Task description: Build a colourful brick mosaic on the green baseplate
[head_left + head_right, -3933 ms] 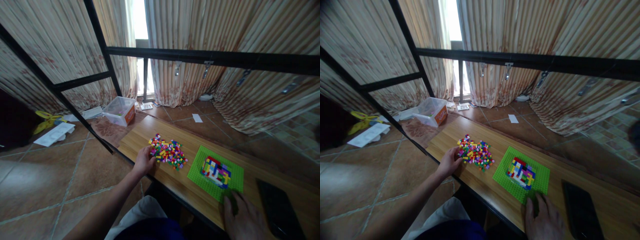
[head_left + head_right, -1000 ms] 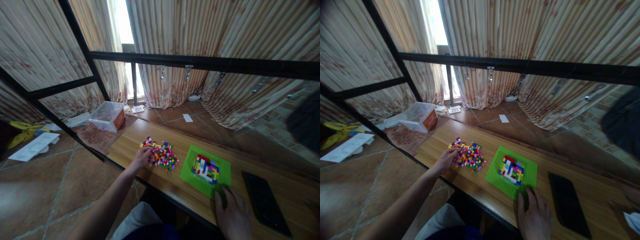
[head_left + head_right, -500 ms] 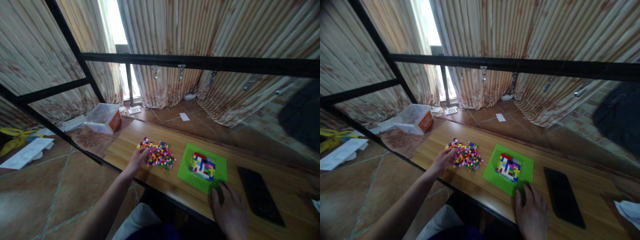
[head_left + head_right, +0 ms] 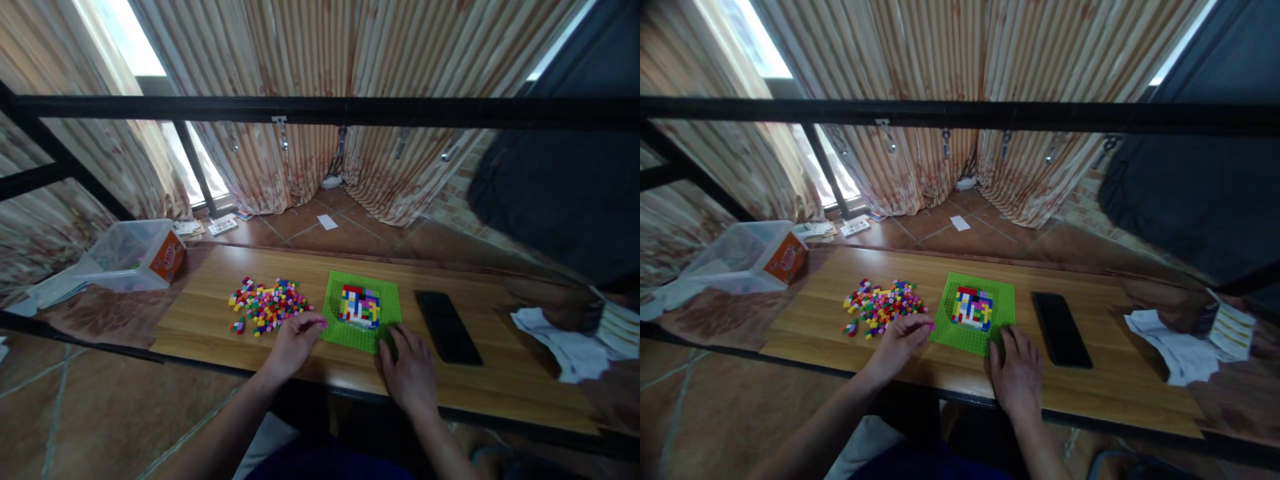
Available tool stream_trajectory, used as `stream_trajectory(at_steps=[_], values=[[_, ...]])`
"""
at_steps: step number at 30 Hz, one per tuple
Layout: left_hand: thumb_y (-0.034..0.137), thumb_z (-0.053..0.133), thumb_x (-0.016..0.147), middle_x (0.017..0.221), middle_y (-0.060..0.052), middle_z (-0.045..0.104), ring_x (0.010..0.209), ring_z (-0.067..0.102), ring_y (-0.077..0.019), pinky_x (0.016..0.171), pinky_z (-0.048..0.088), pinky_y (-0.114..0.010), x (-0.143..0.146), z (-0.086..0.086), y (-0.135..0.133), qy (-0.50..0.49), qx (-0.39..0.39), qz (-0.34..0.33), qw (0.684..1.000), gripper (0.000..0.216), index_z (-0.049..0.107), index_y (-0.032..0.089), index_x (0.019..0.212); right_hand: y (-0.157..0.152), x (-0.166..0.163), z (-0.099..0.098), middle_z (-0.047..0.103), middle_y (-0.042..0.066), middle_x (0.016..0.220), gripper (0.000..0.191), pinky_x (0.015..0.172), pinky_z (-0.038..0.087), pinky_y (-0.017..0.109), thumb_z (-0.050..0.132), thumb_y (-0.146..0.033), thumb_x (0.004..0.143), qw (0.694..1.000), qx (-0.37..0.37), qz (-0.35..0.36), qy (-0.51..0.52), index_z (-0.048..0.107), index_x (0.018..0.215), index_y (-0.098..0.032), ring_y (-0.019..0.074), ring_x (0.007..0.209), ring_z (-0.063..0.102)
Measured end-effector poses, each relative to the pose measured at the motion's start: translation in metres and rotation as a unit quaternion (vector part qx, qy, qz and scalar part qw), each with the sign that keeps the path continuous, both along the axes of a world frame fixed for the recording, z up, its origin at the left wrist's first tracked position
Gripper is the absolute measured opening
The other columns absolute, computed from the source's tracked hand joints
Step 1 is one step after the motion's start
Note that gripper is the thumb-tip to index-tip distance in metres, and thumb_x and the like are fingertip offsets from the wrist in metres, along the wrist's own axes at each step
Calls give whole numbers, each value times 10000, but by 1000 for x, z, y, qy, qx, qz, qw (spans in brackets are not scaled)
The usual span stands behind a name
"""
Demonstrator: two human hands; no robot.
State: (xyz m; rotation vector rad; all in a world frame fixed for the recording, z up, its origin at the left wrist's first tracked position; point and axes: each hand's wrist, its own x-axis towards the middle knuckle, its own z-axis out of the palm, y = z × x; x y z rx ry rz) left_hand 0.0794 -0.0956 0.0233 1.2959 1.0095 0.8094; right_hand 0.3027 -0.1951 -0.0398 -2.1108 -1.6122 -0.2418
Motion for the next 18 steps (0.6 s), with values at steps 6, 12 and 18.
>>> stream_trajectory(at_steps=[6, 12, 18], values=[[251, 568, 840, 797, -31, 676, 747, 609, -171, 696, 456, -256, 29, 11, 9, 126, 185, -43, 974, 136, 696, 217, 871, 1, 1, 0, 588, 151, 1243, 406, 945, 410, 487, 415, -418, 935, 1000, 2, 4, 19, 604, 1184, -160, 297, 1136, 507], [194, 528, 881, 909, -39, 695, 862, 618, -188, 810, 445, -305, 47, 11, 17, 254, 347, -73, 900, 176, 694, 244, 914, 1, 1, 1, 582, 151, 1249, 401, 934, 407, 481, 417, -422, 940, 1000, 0, 8, 24, 606, 1184, -165, 300, 1132, 508], [193, 564, 878, 948, -27, 683, 902, 587, -181, 860, 427, -342, 52, -2, 23, 263, 418, -64, 867, 164, 716, 251, 902, 1, 0, 3, 579, 152, 1255, 398, 939, 405, 469, 421, -409, 943, 1000, -6, 2, 25, 606, 1187, -156, 294, 1146, 499]])
